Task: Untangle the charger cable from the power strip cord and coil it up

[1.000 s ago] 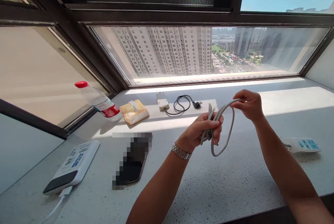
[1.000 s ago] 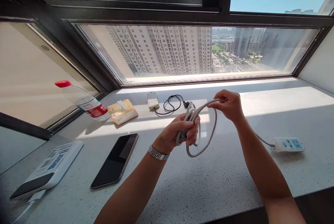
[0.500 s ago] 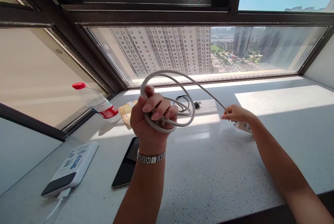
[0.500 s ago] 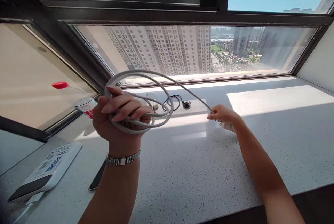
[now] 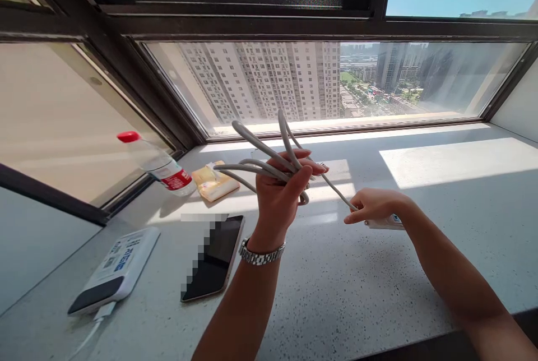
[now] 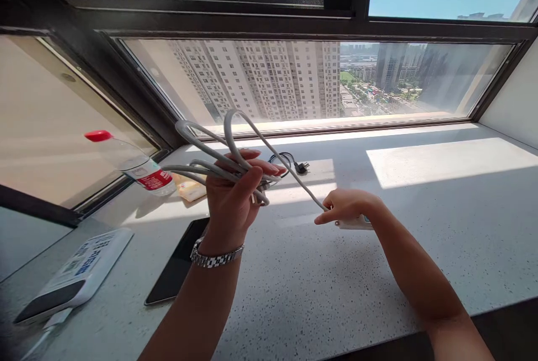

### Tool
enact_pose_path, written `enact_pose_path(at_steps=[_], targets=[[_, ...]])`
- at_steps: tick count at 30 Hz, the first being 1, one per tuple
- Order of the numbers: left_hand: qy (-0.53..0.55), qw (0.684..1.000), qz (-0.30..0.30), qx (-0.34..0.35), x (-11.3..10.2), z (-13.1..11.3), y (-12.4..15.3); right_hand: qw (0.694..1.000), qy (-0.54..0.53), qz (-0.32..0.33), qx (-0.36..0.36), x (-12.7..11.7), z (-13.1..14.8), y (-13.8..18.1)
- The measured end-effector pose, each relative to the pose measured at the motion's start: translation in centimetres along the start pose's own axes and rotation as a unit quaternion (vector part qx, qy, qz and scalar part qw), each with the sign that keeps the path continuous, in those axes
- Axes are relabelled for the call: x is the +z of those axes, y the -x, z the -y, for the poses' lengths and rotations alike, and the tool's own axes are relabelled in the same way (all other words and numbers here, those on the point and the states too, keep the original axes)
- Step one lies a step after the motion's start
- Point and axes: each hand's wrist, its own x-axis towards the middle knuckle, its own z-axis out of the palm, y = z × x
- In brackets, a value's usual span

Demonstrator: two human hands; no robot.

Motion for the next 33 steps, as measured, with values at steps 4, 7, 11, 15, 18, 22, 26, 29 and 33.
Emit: enact_pose_path(at_steps=[4, 7, 11, 15, 18, 22, 26, 29, 33], targets=[[-0.175, 0.972, 0.151, -0.031, 0.4, 1.1, 0.9, 0.999, 0.039, -0.004, 0.003, 0.3, 1.1, 0.8], [-0.251, 0.931, 0.262, -0.039, 0.6, 2.0, 1.1, 0.999, 0.048, -0.011, 0.0, 0.4, 1.6, 1.6], [-0.271, 0.889, 0.367, -0.04, 1.0, 2.6, 1.1, 0.998, 0.05, -0.035, -0.011, 0.0, 1.6, 2.7], [-0.274, 0.866, 0.414, -0.062, 1.1, 2.8, 1.0, 0.997, 0.046, -0.054, -0.026, -0.6, 1.4, 4.0], [-0.284, 0.848, 0.437, -0.091, 1.2, 2.7, 1.0, 0.996, 0.045, -0.071, -0.028, -1.0, 1.4, 4.8], [-0.29, 0.827, 0.467, -0.121, 0.9, 2.3, 0.6, 0.994, 0.044, -0.095, -0.024, -1.1, 1.3, 5.1], [-0.279, 0.817, 0.478, -0.161, 0.1, 1.9, 0.2, 0.994, 0.035, -0.095, -0.036, -1.3, 1.0, 4.9], [-0.301, 0.843, 0.417, -0.158, -0.6, 2.0, 0.1, 0.994, 0.038, -0.081, -0.057, -1.3, 0.8, 4.8], [-0.276, 0.907, 0.281, -0.149, -1.5, 2.5, -0.3, 0.991, 0.017, -0.107, -0.077, -1.2, 0.7, 4.6]])
